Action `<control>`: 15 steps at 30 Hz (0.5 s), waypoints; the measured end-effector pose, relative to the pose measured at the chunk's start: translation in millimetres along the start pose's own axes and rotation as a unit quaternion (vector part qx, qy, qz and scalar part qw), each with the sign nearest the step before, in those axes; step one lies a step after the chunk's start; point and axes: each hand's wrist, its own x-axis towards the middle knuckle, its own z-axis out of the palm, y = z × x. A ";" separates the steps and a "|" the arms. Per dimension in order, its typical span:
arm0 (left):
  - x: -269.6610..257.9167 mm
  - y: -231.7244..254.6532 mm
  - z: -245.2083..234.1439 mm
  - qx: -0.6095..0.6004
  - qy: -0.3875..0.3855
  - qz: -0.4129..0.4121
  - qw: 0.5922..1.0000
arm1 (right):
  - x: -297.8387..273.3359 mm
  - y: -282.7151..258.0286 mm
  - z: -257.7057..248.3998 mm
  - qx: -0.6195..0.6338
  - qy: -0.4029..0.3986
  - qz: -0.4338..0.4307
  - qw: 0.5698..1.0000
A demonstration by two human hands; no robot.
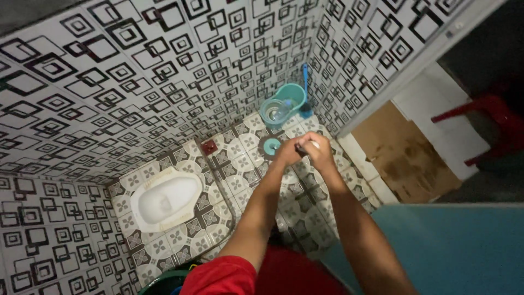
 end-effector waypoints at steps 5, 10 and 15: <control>45.3 -79.9 6.8 -0.038 0.061 0.051 0.996 | 46.8 3.2 21.6 -0.003 -0.037 0.002 0.999; 52.5 -78.2 -12.9 0.024 0.104 -0.008 0.994 | 74.8 15.3 34.8 0.002 -0.068 -0.005 0.998; 47.3 -45.1 -32.9 0.126 0.106 -0.184 0.969 | 96.7 6.4 40.8 -0.003 -0.115 0.020 0.993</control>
